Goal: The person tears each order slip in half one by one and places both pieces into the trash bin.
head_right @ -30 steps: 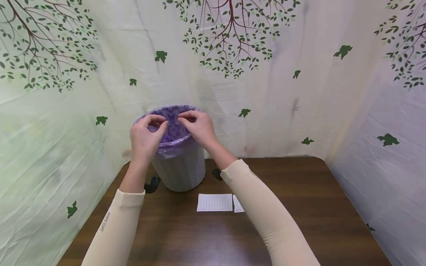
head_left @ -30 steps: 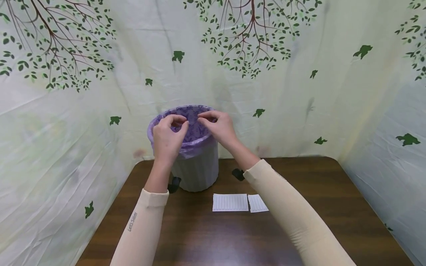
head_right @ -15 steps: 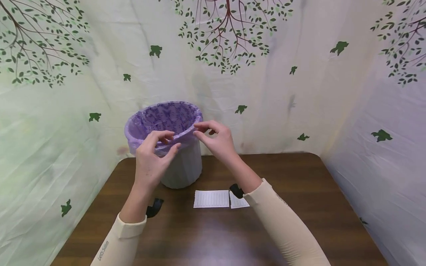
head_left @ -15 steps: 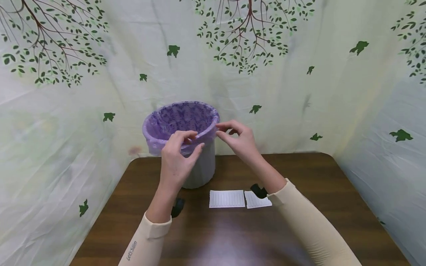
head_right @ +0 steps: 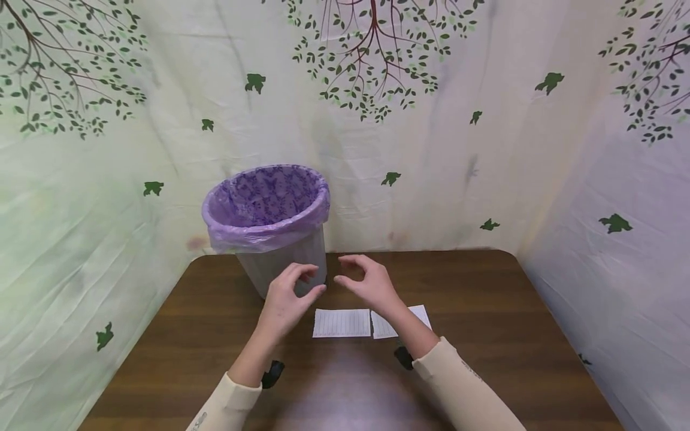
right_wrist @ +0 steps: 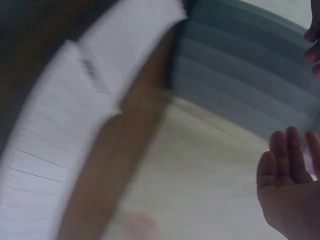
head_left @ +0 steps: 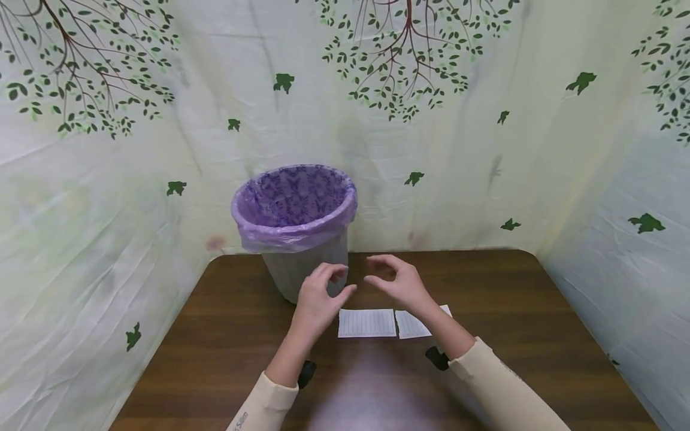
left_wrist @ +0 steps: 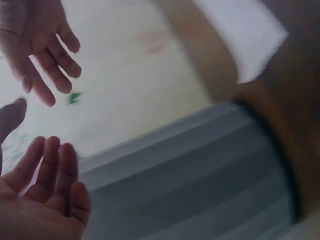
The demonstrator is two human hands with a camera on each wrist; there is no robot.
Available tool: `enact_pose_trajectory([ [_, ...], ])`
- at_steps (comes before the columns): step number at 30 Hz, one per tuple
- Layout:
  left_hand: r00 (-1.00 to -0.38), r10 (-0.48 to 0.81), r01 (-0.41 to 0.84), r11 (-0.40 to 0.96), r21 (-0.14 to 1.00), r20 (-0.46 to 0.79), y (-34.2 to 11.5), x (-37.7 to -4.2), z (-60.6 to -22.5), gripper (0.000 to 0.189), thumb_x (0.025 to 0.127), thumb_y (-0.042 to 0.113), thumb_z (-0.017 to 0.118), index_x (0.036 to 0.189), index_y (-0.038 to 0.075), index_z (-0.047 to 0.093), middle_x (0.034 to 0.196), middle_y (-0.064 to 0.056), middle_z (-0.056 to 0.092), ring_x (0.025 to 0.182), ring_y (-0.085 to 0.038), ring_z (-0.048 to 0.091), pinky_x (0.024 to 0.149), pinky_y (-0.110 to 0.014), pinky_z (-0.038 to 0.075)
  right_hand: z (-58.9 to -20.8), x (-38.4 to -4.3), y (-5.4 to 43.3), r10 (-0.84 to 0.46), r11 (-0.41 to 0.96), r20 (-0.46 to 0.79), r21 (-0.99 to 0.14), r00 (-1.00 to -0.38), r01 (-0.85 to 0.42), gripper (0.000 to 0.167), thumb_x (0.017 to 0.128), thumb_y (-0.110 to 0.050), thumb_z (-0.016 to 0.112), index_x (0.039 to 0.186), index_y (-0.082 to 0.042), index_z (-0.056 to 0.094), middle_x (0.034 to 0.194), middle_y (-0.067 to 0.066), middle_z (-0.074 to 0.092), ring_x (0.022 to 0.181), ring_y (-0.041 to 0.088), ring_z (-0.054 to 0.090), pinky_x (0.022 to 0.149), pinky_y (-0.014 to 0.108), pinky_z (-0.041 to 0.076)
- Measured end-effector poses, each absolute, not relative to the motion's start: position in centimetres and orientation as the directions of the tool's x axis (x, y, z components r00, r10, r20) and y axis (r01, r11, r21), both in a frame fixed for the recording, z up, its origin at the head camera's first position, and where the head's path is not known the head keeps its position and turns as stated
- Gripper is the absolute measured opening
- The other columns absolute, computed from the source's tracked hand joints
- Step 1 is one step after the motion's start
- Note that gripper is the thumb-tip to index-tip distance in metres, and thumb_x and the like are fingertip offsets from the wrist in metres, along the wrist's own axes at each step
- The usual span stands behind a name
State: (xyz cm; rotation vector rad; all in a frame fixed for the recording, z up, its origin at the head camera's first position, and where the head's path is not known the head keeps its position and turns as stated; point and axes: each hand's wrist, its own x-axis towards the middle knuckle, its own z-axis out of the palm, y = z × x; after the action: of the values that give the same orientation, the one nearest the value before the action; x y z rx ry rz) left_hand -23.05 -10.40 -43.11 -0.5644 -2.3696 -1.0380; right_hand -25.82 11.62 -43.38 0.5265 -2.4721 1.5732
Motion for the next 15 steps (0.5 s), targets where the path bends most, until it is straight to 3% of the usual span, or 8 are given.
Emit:
enact_pose_trajectory([
  [7, -0.898, 0.237, 0.415, 0.739, 0.531, 0.371, -9.6, -24.4, -47.9, 0.047, 0.088, 0.027, 0.087, 0.13, 0.011, 0.071, 0.121, -0.006, 0.073, 0.113, -0.03, 0.07, 0.101, -0.054, 0.053, -48.8, -26.1, 12.2, -0.242, 0.592, 0.133, -0.765, -0.961, -0.255, 0.06, 0.089, -0.028, 0.086, 0.144, -0.012, 0.065, 0.142, 0.01, 0.07, 0.13, 0.034, 0.066, 0.104, 0.054, 0.055],
  [15, -0.938, 0.28, 0.346, 0.773, 0.532, 0.203, -8.9, -25.4, -50.1, 0.051, 0.088, 0.03, 0.087, 0.132, 0.009, 0.071, 0.13, -0.009, 0.071, 0.119, -0.037, 0.068, 0.103, -0.056, 0.053, -50.9, -26.4, 12.1, -0.323, 0.677, 0.131, -0.66, -0.937, -0.325, 0.062, 0.084, -0.026, 0.09, 0.137, -0.002, 0.069, 0.133, 0.017, 0.072, 0.123, 0.037, 0.069, 0.103, 0.056, 0.055],
])
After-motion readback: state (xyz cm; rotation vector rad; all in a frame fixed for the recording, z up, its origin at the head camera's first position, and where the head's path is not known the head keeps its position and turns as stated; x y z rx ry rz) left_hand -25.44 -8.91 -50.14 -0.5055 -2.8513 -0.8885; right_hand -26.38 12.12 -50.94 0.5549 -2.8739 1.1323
